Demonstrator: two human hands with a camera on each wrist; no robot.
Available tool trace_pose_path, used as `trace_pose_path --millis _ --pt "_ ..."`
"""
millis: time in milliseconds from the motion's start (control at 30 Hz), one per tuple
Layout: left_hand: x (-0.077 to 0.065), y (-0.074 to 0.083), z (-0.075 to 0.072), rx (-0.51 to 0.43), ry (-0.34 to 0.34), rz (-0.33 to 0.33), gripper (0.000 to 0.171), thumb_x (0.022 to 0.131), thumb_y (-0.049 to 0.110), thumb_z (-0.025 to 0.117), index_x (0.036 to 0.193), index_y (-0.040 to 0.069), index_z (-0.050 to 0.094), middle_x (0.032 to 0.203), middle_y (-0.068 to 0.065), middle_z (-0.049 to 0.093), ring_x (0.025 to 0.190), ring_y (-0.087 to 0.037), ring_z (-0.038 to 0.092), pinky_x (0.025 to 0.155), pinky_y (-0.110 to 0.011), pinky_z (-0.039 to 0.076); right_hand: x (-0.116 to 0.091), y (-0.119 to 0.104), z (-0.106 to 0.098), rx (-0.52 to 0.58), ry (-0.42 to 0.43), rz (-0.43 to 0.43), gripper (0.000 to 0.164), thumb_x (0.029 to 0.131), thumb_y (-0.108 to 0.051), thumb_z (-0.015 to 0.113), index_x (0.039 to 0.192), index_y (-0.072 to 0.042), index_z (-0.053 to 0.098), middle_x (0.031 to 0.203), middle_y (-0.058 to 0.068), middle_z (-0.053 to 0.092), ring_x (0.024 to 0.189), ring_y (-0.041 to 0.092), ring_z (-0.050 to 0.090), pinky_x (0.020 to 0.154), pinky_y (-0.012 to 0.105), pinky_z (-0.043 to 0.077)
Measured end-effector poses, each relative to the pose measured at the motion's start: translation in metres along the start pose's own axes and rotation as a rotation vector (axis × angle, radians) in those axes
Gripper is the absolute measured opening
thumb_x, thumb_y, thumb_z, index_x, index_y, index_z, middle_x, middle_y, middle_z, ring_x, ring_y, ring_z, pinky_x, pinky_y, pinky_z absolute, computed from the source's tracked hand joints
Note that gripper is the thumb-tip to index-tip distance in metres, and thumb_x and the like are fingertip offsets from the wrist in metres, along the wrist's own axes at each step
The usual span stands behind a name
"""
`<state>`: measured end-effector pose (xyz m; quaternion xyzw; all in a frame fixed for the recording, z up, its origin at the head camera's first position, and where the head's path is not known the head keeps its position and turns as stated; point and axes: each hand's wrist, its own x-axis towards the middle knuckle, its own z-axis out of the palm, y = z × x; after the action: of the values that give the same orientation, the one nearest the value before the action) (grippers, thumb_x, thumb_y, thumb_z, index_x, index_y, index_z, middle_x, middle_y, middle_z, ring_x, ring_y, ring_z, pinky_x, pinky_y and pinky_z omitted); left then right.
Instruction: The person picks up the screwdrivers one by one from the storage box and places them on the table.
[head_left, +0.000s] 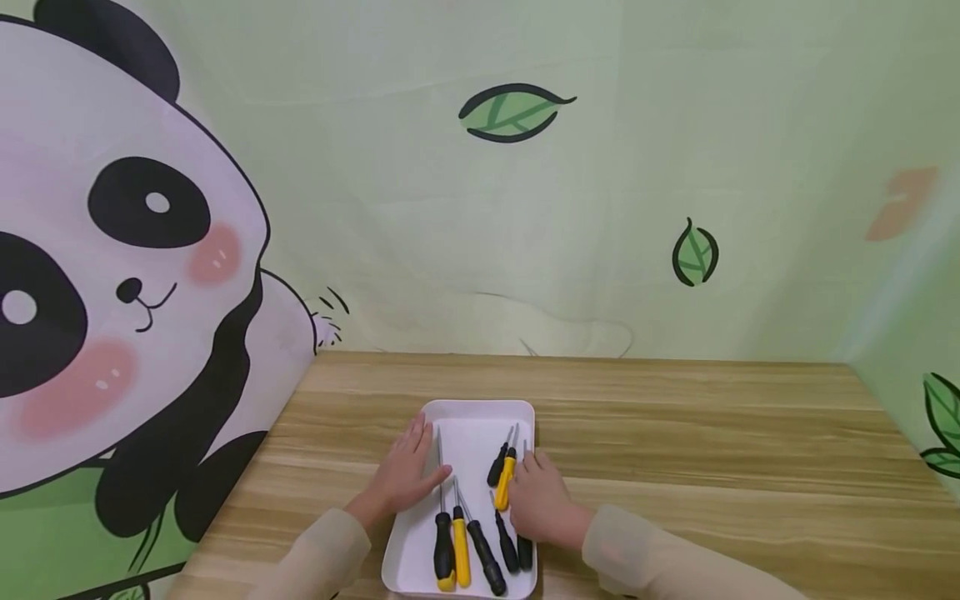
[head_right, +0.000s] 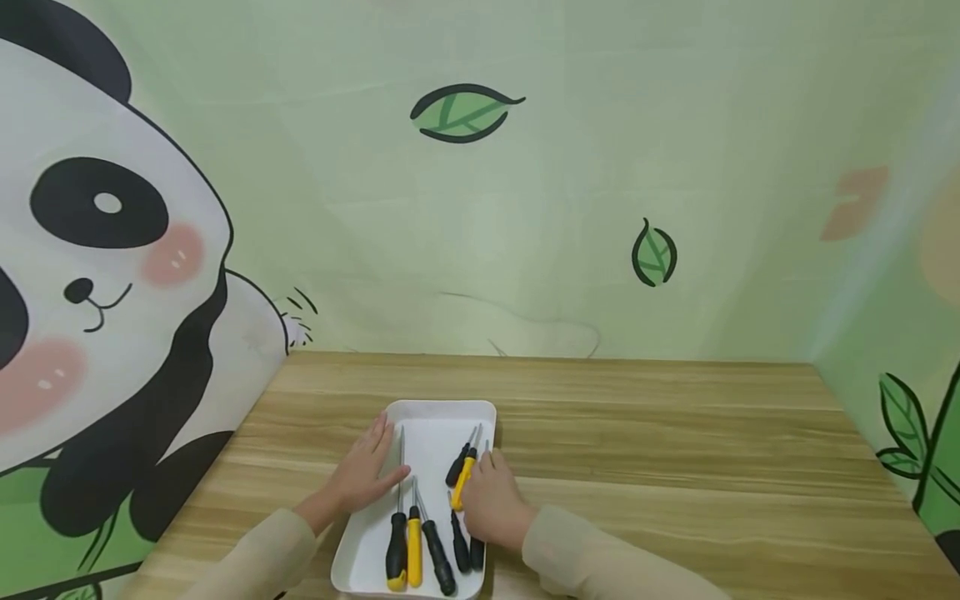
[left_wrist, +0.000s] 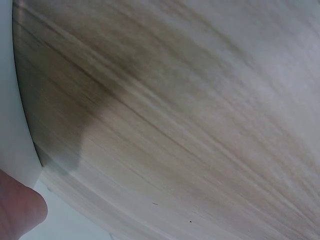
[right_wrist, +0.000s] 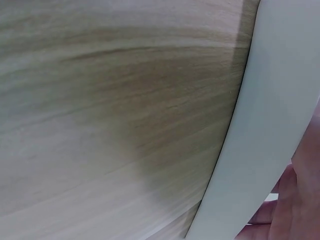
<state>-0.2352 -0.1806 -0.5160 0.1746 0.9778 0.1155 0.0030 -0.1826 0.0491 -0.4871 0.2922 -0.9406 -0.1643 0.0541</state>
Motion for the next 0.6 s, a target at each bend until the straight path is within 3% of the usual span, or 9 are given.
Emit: trace_pose_path --millis 167,333,467,600 --pt "0.0007 -0.0002 -0.0005 0.002 0.002 0.000 0.079 0.084 0.052 0.045 0.139 0.000 0.022 0.149 -0.015 0.008 0.136 -0.030 0.013 0.108 -0.046 0.019 0.0032 -0.0020 0.0000 -0.014 -0.016 0.006 0.034 0.079 -0.040 0.052 0.082 -0.009 0.066 0.084 0.007 0.057 0.087 0.024 0.047 0.087 0.037 0.035" --pt "-0.0014 0.0001 -0.0007 -0.020 0.045 0.042 0.078 0.084 0.050 0.045 0.137 -0.004 0.023 0.148 -0.018 0.010 0.135 -0.033 0.014 0.107 -0.048 0.019 0.0062 -0.0040 0.0027 -0.050 0.003 0.008 0.036 0.079 -0.041 0.053 0.082 -0.008 0.067 0.086 0.008 0.059 0.087 0.024 0.050 0.087 0.038 0.034" --pt "-0.0024 -0.0010 0.0010 -0.035 0.070 0.066 0.079 0.085 0.052 0.042 0.137 -0.005 0.023 0.147 -0.020 0.011 0.134 -0.034 0.014 0.107 -0.050 0.018 0.0082 -0.0048 0.0049 -0.084 0.002 0.007 0.038 0.080 -0.043 0.052 0.087 -0.008 0.068 0.091 0.009 0.061 0.093 0.025 0.051 0.093 0.038 0.034" --pt "-0.0007 -0.0023 0.0025 -0.007 0.050 0.045 0.079 0.085 0.051 0.044 0.138 -0.004 0.022 0.148 -0.018 0.009 0.135 -0.033 0.014 0.107 -0.048 0.020 0.0092 -0.0052 0.0050 -0.091 0.009 0.012 0.039 0.080 -0.043 0.052 0.090 -0.008 0.068 0.097 0.010 0.061 0.099 0.027 0.052 0.097 0.039 0.033"
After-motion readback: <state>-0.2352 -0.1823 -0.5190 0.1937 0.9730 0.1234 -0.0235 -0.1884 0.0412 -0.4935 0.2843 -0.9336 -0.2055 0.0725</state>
